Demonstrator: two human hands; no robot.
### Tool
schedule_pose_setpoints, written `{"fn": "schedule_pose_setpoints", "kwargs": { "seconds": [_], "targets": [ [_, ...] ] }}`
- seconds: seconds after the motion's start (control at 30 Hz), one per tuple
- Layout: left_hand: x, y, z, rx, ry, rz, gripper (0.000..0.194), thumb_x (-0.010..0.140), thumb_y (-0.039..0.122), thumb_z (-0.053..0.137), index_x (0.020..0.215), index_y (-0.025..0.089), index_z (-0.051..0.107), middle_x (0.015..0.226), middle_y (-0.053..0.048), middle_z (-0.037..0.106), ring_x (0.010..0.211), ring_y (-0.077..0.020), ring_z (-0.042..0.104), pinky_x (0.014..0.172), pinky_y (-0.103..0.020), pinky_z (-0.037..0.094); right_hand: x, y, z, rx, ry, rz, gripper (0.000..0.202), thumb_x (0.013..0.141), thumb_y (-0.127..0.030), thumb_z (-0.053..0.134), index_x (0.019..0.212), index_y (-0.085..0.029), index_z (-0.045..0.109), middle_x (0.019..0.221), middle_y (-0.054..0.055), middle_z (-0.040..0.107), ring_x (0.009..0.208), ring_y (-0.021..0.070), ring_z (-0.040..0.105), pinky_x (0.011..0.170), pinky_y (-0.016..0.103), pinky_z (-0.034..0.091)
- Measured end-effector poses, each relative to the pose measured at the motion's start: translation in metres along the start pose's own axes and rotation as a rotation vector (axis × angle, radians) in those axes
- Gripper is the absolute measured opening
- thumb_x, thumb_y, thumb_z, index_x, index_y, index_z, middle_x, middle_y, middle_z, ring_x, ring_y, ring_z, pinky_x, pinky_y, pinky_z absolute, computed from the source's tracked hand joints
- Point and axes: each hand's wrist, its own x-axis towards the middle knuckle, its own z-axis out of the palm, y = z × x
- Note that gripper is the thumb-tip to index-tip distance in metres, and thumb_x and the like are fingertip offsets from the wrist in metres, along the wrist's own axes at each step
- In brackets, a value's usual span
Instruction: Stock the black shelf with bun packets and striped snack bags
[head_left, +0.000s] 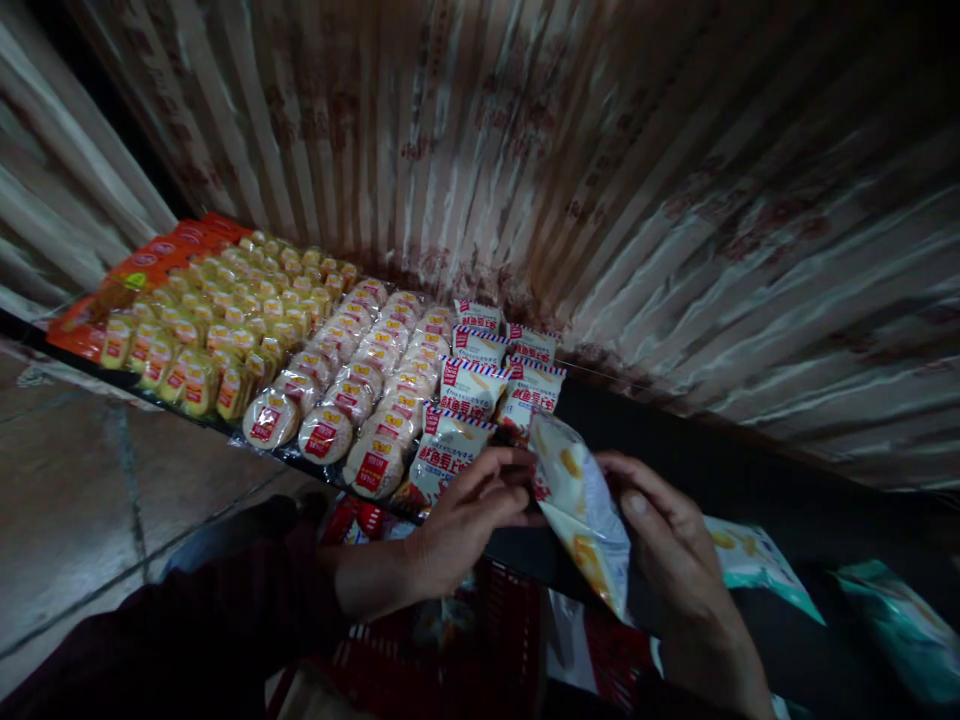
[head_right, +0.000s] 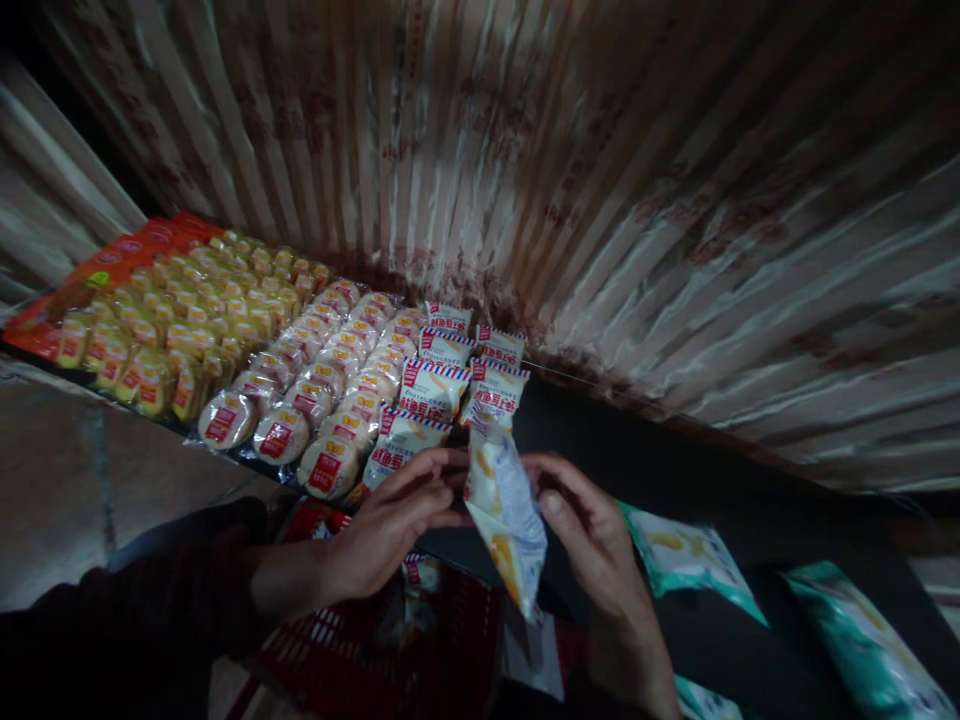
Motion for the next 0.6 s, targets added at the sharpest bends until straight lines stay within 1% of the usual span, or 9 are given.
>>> {"fn": "schedule_pose_setpoints", "kwargs": {
  "seconds": [0.1, 0.2, 0.3, 0.4, 0.5, 0.6],
  "targets": [
    [-0.002, 0.004, -0.002, 0.133, -0.018, 0.084, 0.036, 0.078, 0.028, 0.067, 0.11, 0.022, 0.053, 0.117, -0.008, 0.059, 0.115, -0.0207, 0.054, 0.095, -0.034, 0.045, -0.001, 0.0, -0.001, 0.015, -0.048, -0.019, 0.052, 0.083, -0.059, 0.056, 0.122, -0.026, 0.063, 0.118, 0.008, 0.067, 0.101, 0.0288, 0.065, 0.078, 0.032, 0.055],
    [-0.003, 0.007, -0.007, 0.273, 0.012, 0.129, 0.04, 0.08, 0.03, 0.065, 0.116, 0.023, 0.049, 0.118, -0.008, 0.056, 0.11, -0.0201, 0.055, 0.091, -0.034, 0.046, 0.001, -0.008, 0.009, 0.007, -0.132, -0.022, 0.064, 0.08, -0.063, 0.056, 0.133, -0.027, 0.054, 0.131, 0.009, 0.062, 0.116, 0.0325, 0.06, 0.092, 0.038, 0.053],
    [-0.005, 0.009, -0.011, 0.434, 0.081, 0.171, 0.044, 0.081, 0.03, 0.065, 0.12, 0.022, 0.048, 0.118, -0.008, 0.056, 0.103, -0.0201, 0.056, 0.088, -0.036, 0.047, 0.004, -0.019, 0.021, -0.04, -0.213, -0.022, 0.072, 0.076, -0.066, 0.059, 0.137, -0.027, 0.05, 0.134, 0.008, 0.06, 0.121, 0.0333, 0.057, 0.099, 0.04, 0.05],
    [-0.006, 0.01, -0.013, 0.535, 0.141, 0.242, 0.044, 0.079, 0.029, 0.068, 0.118, 0.022, 0.05, 0.118, -0.007, 0.057, 0.107, -0.0213, 0.054, 0.095, -0.039, 0.045, 0.006, -0.025, 0.027, -0.078, -0.257, -0.002, 0.077, 0.075, -0.066, 0.06, 0.139, -0.023, 0.048, 0.135, 0.009, 0.06, 0.125, 0.0342, 0.054, 0.101, 0.04, 0.047],
    [-0.006, 0.007, -0.014, 0.541, 0.162, 0.283, 0.045, 0.078, 0.028, 0.071, 0.117, 0.022, 0.05, 0.123, -0.007, 0.056, 0.115, -0.0223, 0.052, 0.103, -0.041, 0.041, 0.007, -0.025, 0.027, -0.086, -0.246, 0.019, 0.08, 0.074, -0.066, 0.064, 0.138, -0.021, 0.05, 0.134, 0.01, 0.06, 0.128, 0.0363, 0.05, 0.106, 0.042, 0.043],
    [-0.004, 0.003, -0.015, 0.516, 0.144, 0.287, 0.048, 0.078, 0.027, 0.071, 0.119, 0.022, 0.048, 0.127, -0.008, 0.053, 0.12, -0.0235, 0.049, 0.105, -0.042, 0.04, 0.007, -0.024, 0.027, -0.068, -0.253, 0.045, 0.081, 0.072, -0.064, 0.067, 0.138, -0.021, 0.05, 0.134, 0.011, 0.06, 0.129, 0.0374, 0.048, 0.108, 0.045, 0.04]
  ]
}}
